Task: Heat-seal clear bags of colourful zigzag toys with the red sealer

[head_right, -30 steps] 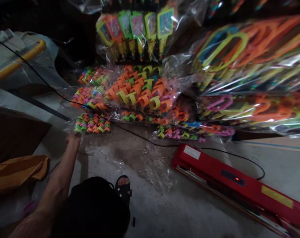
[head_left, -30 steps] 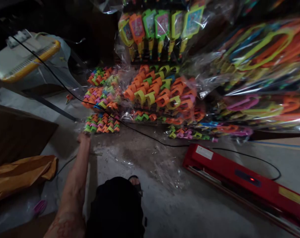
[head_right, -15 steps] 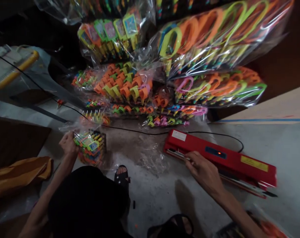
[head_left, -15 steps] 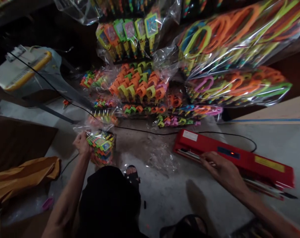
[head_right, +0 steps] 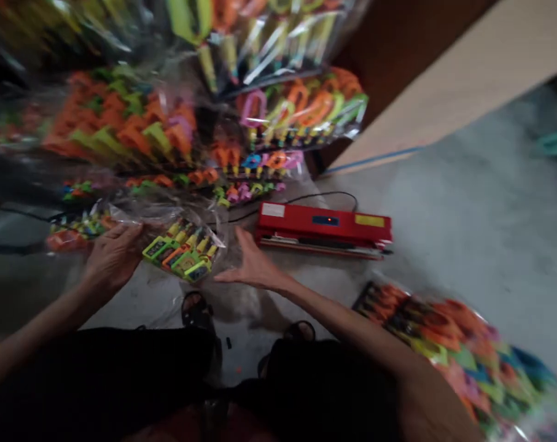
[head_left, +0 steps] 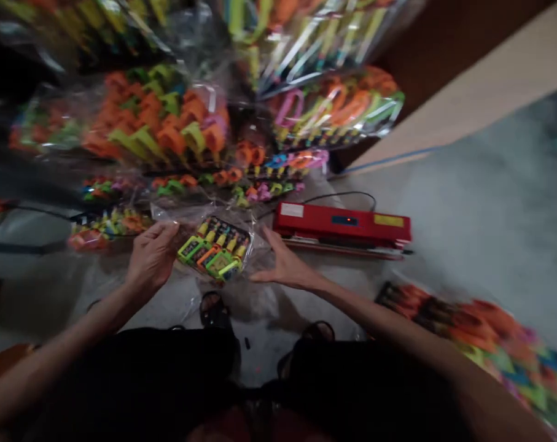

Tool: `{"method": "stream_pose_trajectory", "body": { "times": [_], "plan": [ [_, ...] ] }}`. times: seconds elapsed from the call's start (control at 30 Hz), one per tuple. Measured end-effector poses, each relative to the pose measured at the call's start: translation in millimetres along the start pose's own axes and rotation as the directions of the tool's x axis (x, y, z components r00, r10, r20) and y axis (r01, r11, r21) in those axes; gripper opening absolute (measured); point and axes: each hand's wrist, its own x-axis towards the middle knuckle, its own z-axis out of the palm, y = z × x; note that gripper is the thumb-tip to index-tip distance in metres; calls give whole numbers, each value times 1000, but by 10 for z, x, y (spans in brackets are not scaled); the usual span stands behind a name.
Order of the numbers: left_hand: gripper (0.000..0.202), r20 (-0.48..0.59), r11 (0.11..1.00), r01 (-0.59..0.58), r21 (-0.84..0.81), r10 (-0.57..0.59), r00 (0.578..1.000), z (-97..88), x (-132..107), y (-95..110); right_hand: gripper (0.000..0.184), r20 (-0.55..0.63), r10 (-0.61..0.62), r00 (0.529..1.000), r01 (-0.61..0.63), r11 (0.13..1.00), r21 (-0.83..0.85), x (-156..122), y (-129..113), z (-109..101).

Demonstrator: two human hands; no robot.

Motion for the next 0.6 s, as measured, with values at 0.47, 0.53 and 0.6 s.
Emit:
{"method": "stream_pose_trajectory", "body": {
  "times": [0.47, 0.53, 0.6],
  "plan": [
    [26, 456, 940, 174, 293, -297, 839, 1975, -419, -935, 39, -587, 334, 737, -217, 940, 263, -1358, 794, -562],
    [22, 370, 926, 249, 284, -345, 863, 2296, -495, -1295, 42, -568, 517, 640, -312, 851, 423, -1432, 964, -775],
    [31, 252, 899, 334, 282, -405, 879, 2579, -562, -1659, 41, -519, 637, 570, -342, 758, 556, -1429, 1150, -982]
  ]
}}
